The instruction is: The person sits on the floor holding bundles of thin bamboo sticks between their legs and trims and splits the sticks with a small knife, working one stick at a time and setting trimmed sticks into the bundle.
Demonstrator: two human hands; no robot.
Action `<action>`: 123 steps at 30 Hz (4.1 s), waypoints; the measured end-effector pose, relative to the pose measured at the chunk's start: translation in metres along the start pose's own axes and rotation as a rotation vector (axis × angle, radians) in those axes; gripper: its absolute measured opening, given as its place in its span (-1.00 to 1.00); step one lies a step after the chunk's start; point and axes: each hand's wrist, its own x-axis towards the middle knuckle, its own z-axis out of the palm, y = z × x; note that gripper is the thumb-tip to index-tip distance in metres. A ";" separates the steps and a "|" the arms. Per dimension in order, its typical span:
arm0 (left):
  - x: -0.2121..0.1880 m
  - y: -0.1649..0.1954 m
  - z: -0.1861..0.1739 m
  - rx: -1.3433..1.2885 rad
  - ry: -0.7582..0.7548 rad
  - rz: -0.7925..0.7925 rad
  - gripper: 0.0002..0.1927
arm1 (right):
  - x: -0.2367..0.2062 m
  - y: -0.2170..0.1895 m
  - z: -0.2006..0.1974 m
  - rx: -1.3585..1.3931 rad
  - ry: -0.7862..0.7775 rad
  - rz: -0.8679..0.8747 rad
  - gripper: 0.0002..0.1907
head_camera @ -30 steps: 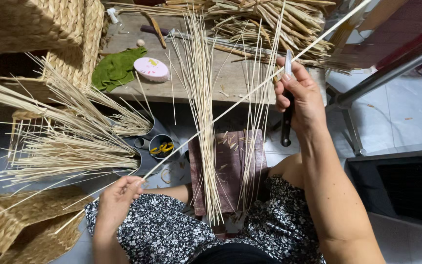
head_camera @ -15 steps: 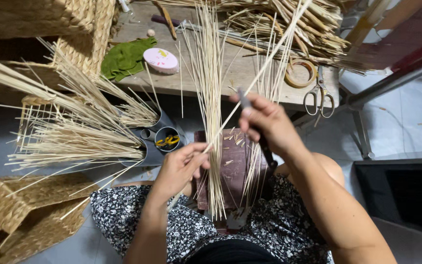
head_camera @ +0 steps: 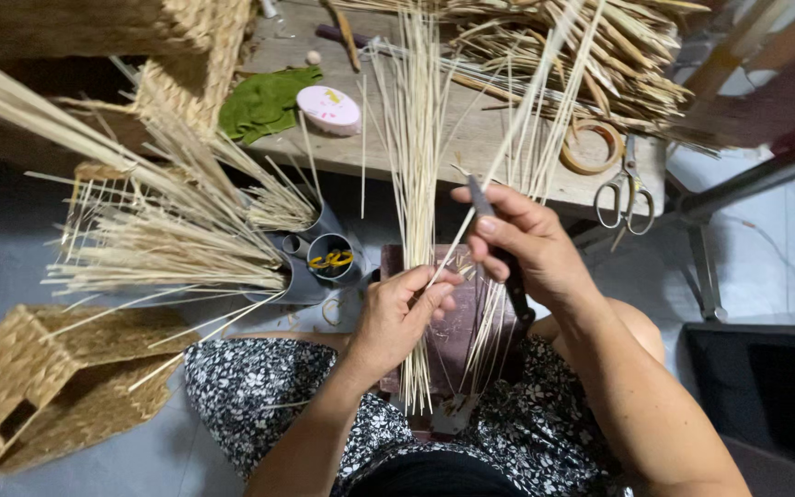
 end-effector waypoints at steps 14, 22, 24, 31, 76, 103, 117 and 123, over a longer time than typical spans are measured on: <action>-0.114 0.054 -0.084 0.507 0.188 0.211 -0.82 | -0.005 -0.004 -0.017 0.035 0.073 -0.057 -0.63; -0.141 -0.003 -0.081 0.202 0.104 -0.216 -0.76 | -0.034 0.022 0.020 -0.067 0.095 0.026 -0.63; -0.140 -0.017 -0.068 0.153 0.091 -0.160 -0.76 | -0.050 0.037 0.036 -0.070 0.100 0.062 -0.62; -0.139 -0.045 -0.042 0.023 0.085 -0.035 -0.79 | -0.113 0.109 0.074 0.092 0.120 0.174 -0.57; -0.314 -0.083 -0.050 -0.018 0.235 -0.044 -0.84 | -0.252 0.124 0.127 -0.108 0.343 -0.136 -0.50; -0.310 -0.085 -0.052 -0.024 0.216 0.012 -0.83 | -0.245 0.136 0.105 -0.198 0.300 -0.097 -0.54; -0.301 -0.073 -0.027 0.094 0.124 0.024 -0.85 | -0.241 0.163 0.120 -0.046 0.137 0.010 -0.69; -0.307 -0.088 -0.038 0.189 0.142 -0.149 -0.81 | -0.241 0.134 0.079 0.020 0.410 -0.179 -0.64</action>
